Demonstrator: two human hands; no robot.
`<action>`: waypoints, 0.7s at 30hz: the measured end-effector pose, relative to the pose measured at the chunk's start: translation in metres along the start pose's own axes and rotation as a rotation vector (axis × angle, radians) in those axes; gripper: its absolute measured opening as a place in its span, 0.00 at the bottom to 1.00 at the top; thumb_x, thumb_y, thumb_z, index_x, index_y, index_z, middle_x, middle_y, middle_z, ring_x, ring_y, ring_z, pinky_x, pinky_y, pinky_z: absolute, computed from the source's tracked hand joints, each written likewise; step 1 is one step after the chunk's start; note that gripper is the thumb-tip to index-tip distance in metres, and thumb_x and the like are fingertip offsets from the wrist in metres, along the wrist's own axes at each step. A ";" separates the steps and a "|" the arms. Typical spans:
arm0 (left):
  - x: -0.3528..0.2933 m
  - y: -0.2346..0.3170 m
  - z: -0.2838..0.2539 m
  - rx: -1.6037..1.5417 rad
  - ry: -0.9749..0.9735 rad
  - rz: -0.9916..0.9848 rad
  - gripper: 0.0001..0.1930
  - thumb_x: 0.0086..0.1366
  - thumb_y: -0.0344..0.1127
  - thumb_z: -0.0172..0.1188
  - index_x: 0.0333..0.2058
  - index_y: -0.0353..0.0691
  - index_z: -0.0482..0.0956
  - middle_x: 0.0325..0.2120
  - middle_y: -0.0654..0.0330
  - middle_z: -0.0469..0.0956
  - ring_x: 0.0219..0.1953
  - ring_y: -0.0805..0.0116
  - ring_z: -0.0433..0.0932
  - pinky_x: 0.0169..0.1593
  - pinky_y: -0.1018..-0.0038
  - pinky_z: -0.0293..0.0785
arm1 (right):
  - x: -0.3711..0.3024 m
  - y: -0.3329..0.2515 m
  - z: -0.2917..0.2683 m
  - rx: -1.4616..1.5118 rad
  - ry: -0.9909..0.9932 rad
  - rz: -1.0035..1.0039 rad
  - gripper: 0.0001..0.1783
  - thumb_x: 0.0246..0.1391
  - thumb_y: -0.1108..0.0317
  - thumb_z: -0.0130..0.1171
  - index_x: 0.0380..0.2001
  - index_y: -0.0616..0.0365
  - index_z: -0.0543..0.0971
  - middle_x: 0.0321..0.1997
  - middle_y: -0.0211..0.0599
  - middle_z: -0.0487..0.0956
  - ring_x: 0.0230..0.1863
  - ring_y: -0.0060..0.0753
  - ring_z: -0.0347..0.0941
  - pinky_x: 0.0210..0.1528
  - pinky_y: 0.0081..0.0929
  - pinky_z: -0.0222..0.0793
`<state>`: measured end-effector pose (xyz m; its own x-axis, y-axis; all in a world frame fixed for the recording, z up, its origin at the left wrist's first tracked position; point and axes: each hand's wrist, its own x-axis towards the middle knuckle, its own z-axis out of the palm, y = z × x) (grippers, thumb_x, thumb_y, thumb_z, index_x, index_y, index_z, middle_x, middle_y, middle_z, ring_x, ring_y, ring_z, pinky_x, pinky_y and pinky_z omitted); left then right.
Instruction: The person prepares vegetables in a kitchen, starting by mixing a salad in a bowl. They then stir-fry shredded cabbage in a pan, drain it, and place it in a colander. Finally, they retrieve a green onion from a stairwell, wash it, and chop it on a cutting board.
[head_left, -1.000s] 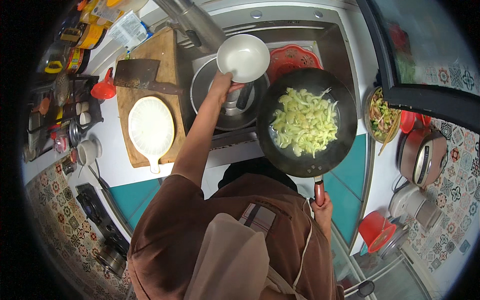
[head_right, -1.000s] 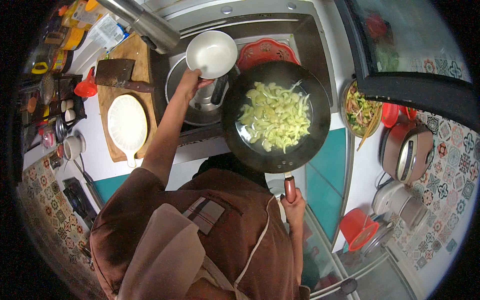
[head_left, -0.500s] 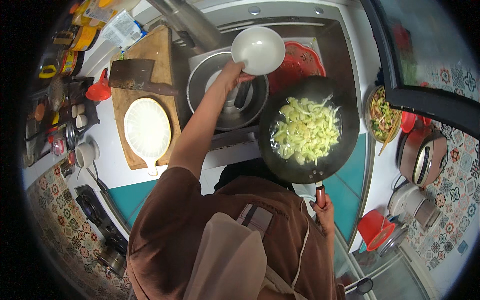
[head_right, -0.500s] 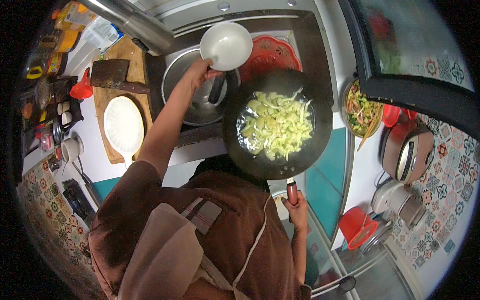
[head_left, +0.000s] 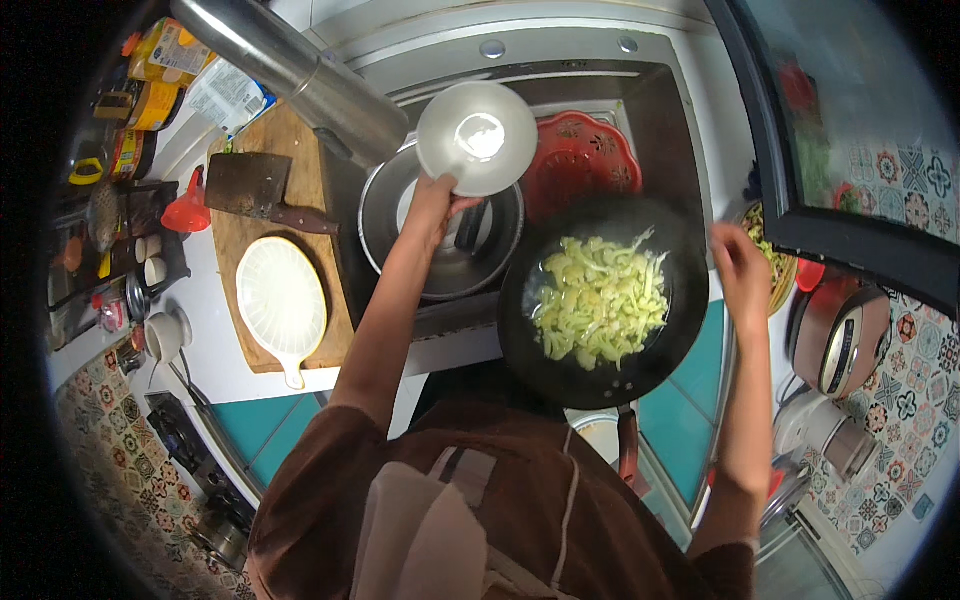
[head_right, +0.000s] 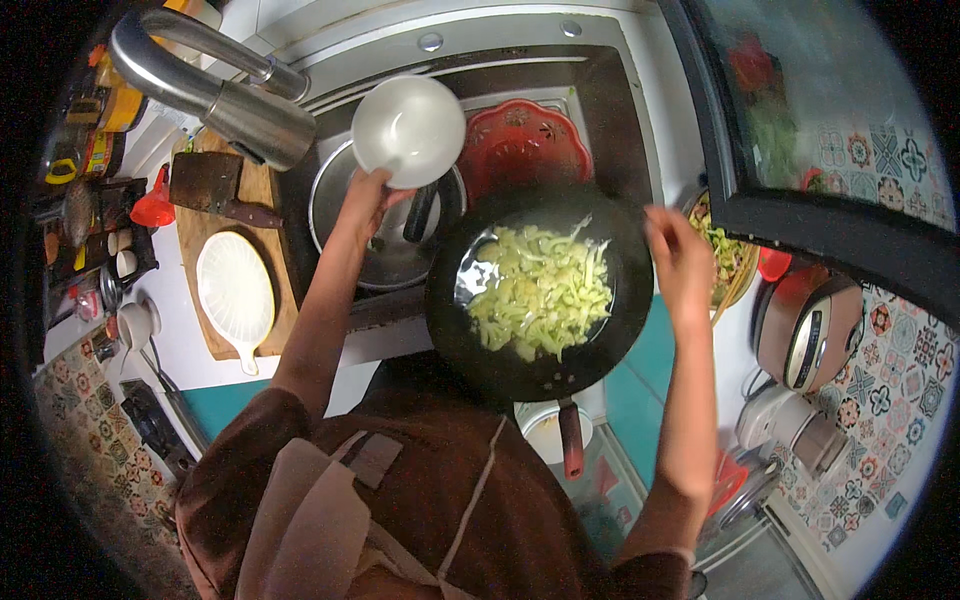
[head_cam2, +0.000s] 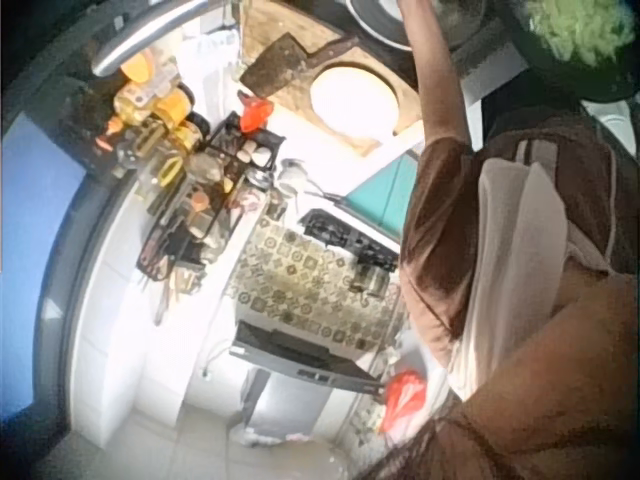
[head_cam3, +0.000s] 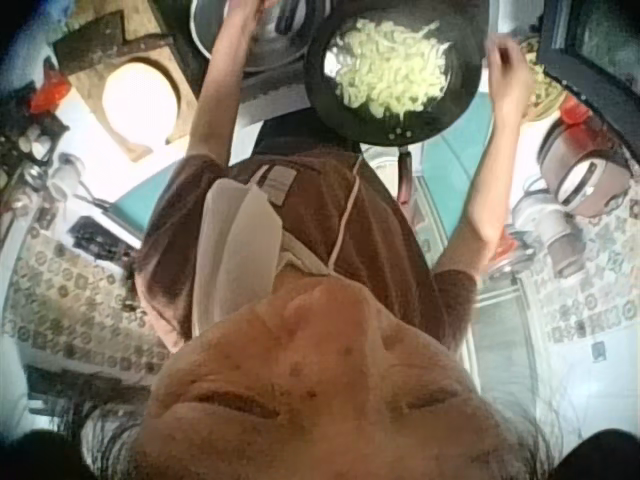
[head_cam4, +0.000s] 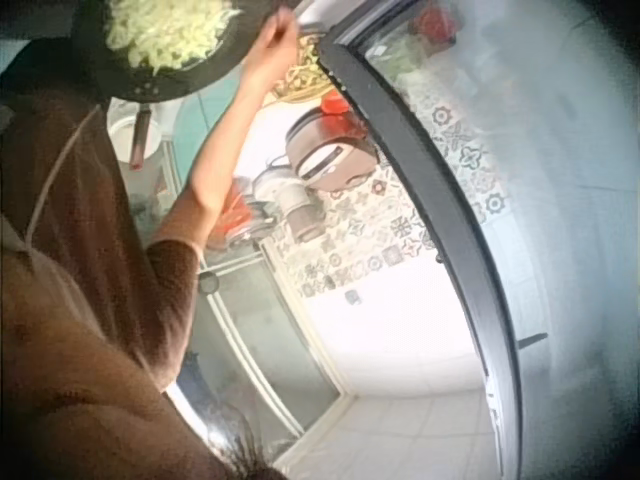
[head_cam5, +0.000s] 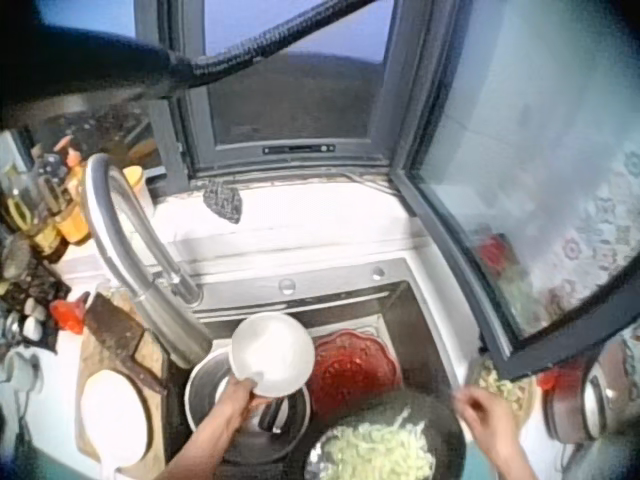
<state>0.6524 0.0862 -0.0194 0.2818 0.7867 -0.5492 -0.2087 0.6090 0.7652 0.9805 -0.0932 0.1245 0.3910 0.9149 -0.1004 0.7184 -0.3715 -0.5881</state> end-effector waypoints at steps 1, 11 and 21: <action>-0.006 -0.001 -0.006 -0.003 0.013 0.005 0.22 0.58 0.26 0.41 0.52 0.26 0.56 0.43 0.44 0.68 0.40 0.55 0.75 0.36 0.70 0.80 | 0.034 0.008 0.014 -0.014 -0.100 -0.030 0.11 0.51 0.72 0.53 0.39 0.61 0.75 0.34 0.44 0.78 0.37 0.32 0.76 0.40 0.23 0.68; -0.053 -0.013 -0.050 0.022 0.124 -0.046 0.24 0.58 0.25 0.39 0.55 0.31 0.51 0.48 0.46 0.64 0.45 0.54 0.72 0.38 0.66 0.79 | 0.192 0.153 0.140 -0.546 -0.792 0.044 0.35 0.49 0.62 0.54 0.60 0.57 0.55 0.56 0.50 0.66 0.57 0.43 0.62 0.56 0.32 0.59; -0.044 -0.010 -0.037 0.095 0.172 -0.030 0.18 0.60 0.28 0.40 0.47 0.22 0.65 0.42 0.47 0.71 0.41 0.59 0.74 0.38 0.71 0.78 | 0.191 0.089 0.121 -0.055 -0.601 0.305 0.16 0.44 0.69 0.59 0.38 0.56 0.69 0.39 0.48 0.74 0.36 0.45 0.73 0.36 0.40 0.70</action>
<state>0.6074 0.0489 -0.0151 0.1207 0.7787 -0.6156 -0.1114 0.6269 0.7711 1.0499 0.0676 -0.0443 0.2040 0.6908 -0.6937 0.6614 -0.6197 -0.4225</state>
